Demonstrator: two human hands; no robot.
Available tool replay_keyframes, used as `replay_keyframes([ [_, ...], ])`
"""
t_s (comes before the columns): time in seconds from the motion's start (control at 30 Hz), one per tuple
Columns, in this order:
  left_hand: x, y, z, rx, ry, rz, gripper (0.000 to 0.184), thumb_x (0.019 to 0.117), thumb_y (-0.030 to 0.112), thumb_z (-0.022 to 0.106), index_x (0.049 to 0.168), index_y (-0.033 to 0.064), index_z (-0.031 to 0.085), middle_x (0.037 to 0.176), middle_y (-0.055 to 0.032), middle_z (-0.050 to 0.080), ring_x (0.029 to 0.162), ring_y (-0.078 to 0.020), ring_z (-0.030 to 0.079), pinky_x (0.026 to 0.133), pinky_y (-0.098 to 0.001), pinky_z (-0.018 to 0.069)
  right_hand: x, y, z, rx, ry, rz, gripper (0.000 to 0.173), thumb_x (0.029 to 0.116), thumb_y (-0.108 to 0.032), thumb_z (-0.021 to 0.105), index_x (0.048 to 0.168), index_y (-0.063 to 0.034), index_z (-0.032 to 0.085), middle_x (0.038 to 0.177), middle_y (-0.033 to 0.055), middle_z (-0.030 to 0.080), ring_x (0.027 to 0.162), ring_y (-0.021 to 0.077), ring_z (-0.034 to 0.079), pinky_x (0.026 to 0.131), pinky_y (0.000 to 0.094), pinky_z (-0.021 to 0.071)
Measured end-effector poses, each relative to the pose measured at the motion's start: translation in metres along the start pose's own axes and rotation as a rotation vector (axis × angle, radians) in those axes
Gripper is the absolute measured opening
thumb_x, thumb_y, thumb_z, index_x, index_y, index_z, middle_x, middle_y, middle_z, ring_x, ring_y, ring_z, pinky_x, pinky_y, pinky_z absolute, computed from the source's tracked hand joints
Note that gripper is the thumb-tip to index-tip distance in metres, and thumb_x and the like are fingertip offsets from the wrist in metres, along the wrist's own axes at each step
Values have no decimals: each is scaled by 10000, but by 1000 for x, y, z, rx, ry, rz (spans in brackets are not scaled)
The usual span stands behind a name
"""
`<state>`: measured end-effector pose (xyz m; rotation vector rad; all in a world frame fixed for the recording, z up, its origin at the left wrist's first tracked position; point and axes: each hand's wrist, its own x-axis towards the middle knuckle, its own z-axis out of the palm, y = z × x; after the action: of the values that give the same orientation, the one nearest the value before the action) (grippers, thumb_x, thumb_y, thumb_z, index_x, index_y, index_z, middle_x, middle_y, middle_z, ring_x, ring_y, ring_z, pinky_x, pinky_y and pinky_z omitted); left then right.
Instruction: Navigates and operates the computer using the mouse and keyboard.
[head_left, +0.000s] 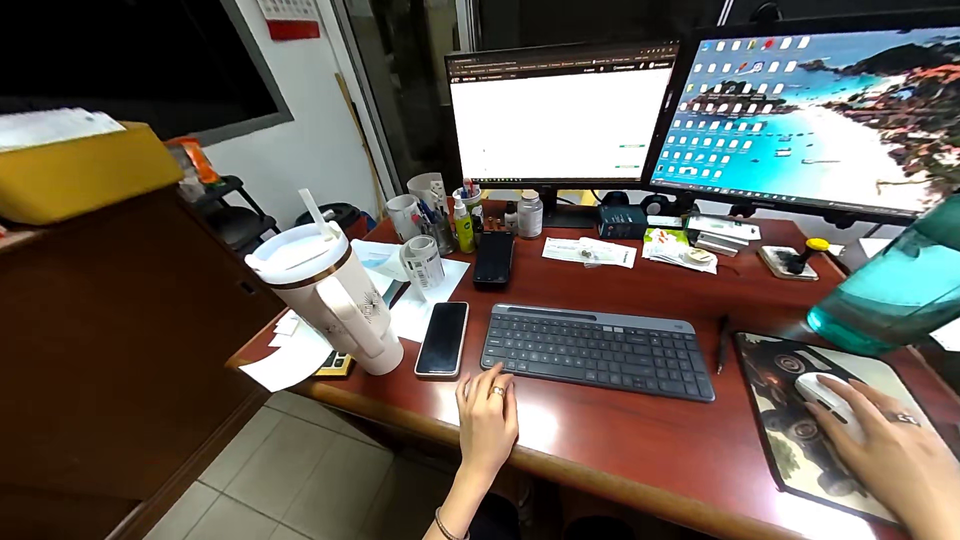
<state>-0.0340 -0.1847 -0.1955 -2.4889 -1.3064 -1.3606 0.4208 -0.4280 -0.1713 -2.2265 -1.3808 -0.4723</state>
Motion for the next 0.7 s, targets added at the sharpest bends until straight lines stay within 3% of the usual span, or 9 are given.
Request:
replay_keyframes([
  [0.7,-1,0,1,6,7,1,283,994,223,534,1038,131,798,1219,-48,741,1158,-246,691,1120,-543,413,-1,0,0,-14,9,-8,565,1001,-545,456,1361,-153,647,1372,298,590,1249,551,558,985,729,414],
])
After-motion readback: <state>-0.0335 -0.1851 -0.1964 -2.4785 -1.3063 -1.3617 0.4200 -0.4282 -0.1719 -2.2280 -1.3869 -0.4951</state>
